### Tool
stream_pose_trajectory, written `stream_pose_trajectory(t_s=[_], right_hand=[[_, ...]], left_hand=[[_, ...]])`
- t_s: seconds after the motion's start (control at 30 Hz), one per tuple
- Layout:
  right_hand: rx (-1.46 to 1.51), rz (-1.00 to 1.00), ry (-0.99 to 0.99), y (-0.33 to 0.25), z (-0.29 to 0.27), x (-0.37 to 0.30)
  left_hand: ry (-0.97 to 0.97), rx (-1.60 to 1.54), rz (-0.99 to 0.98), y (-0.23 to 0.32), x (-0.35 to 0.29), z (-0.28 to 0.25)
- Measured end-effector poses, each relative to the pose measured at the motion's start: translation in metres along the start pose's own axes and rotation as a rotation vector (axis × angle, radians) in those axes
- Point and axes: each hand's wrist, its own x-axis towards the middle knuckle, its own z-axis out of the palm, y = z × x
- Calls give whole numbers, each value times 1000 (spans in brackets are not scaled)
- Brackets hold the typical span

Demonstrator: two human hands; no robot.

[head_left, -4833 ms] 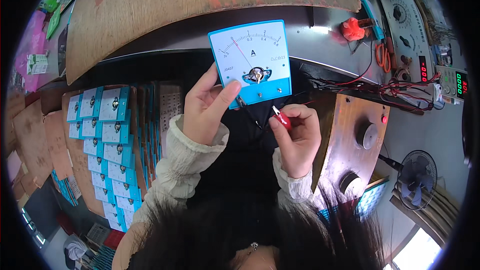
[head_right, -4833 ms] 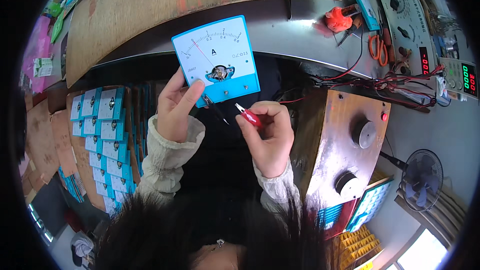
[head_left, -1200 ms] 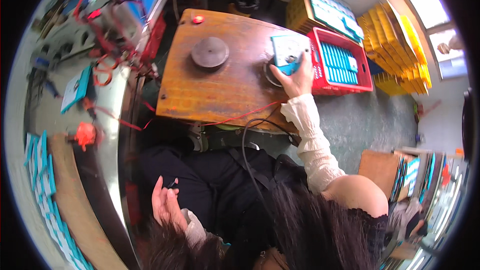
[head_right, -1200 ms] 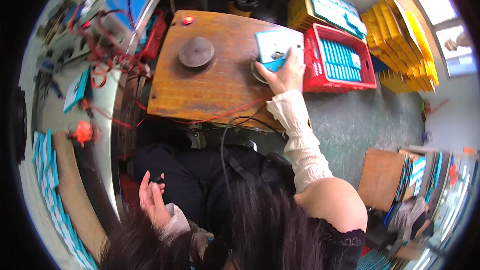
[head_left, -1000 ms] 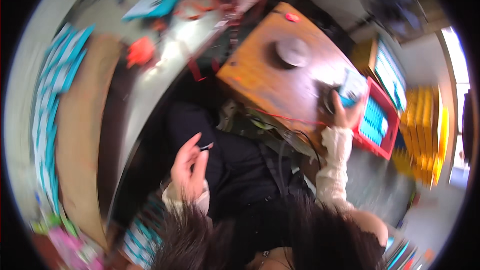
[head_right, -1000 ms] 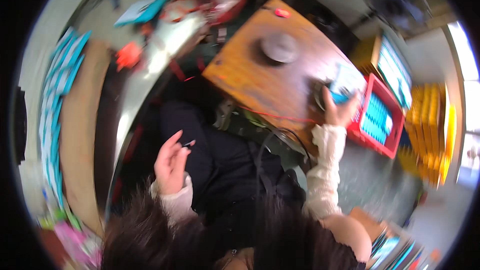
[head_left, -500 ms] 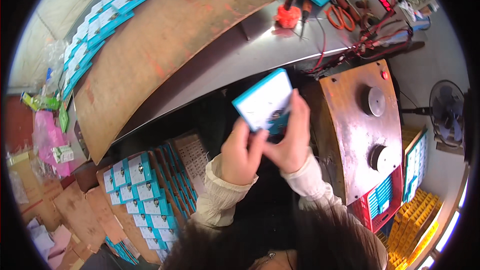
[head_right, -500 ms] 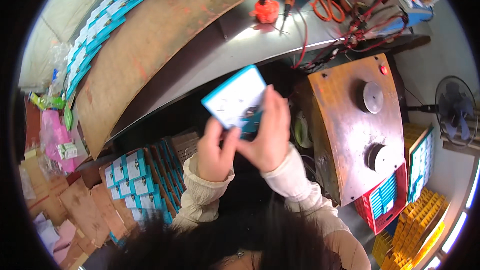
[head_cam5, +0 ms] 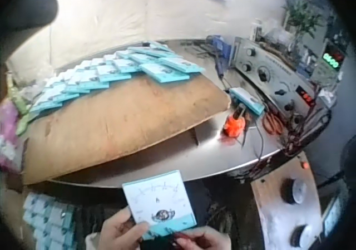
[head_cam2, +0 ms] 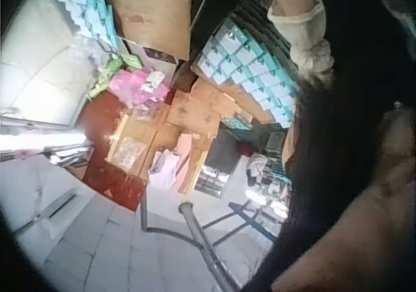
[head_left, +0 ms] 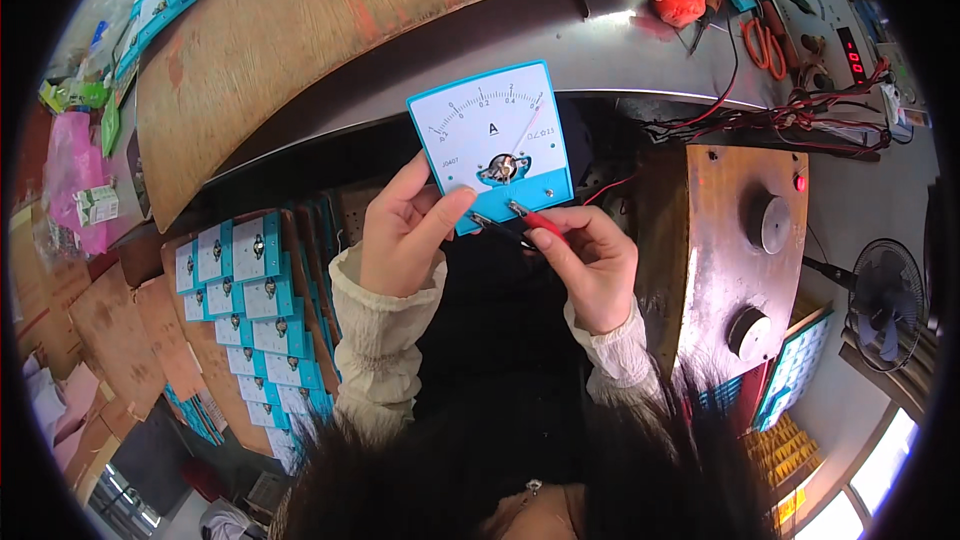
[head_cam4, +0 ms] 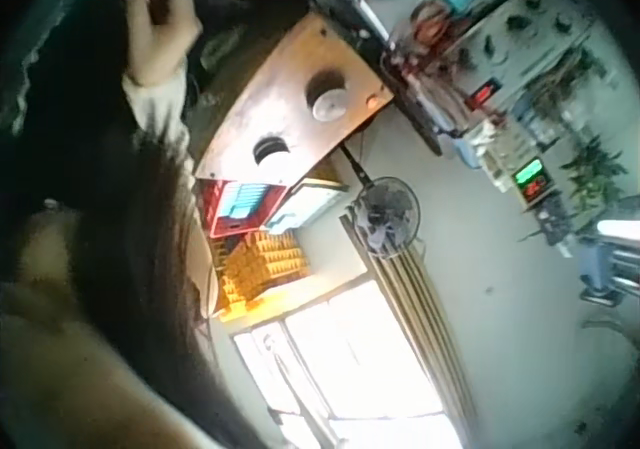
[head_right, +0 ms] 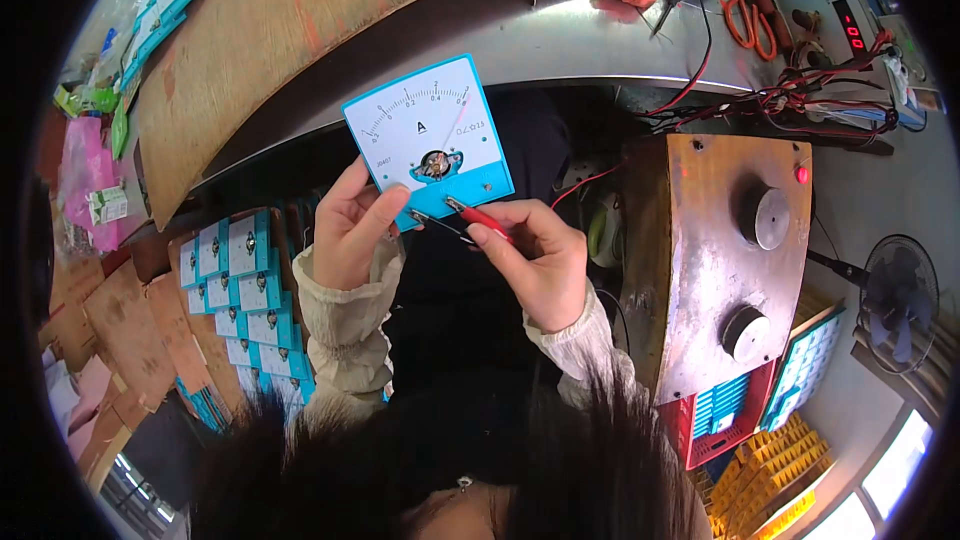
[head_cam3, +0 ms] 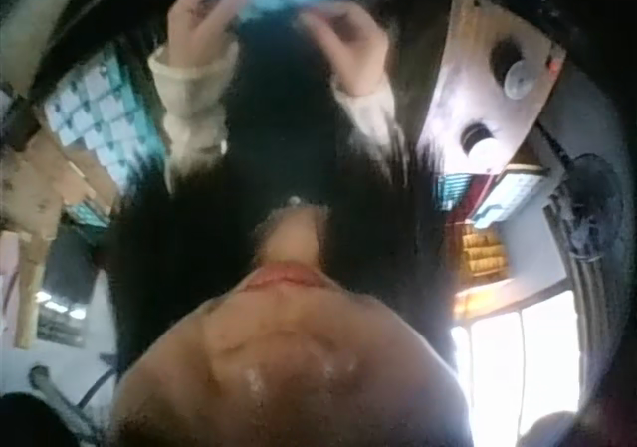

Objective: Connecting analog ammeters to a testing rig using probes to verify functionality.

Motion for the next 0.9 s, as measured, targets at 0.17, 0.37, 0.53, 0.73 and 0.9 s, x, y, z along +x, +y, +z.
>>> stream_pose_trajectory(t_s=[0.17, 0.37, 0.53, 0.73, 0.9], right_hand=[[-141, -44, 33, 3, -14, 2], [-252, -113, 50, -8, -18, 3], [-370, -169, 85, -15, -21, 3], [-449, -232, 62, -10, -23, -2], [-503, -276, 62, -18, -27, 2]], left_hand=[[14, -2, 21, -10, 7, 10], [33, 15, 40, -7, 3, 16], [8, -53, 35, -11, 6, 19], [-10, -9, -9, -4, 5, 20], [19, -64, 16, -6, 8, 27]])
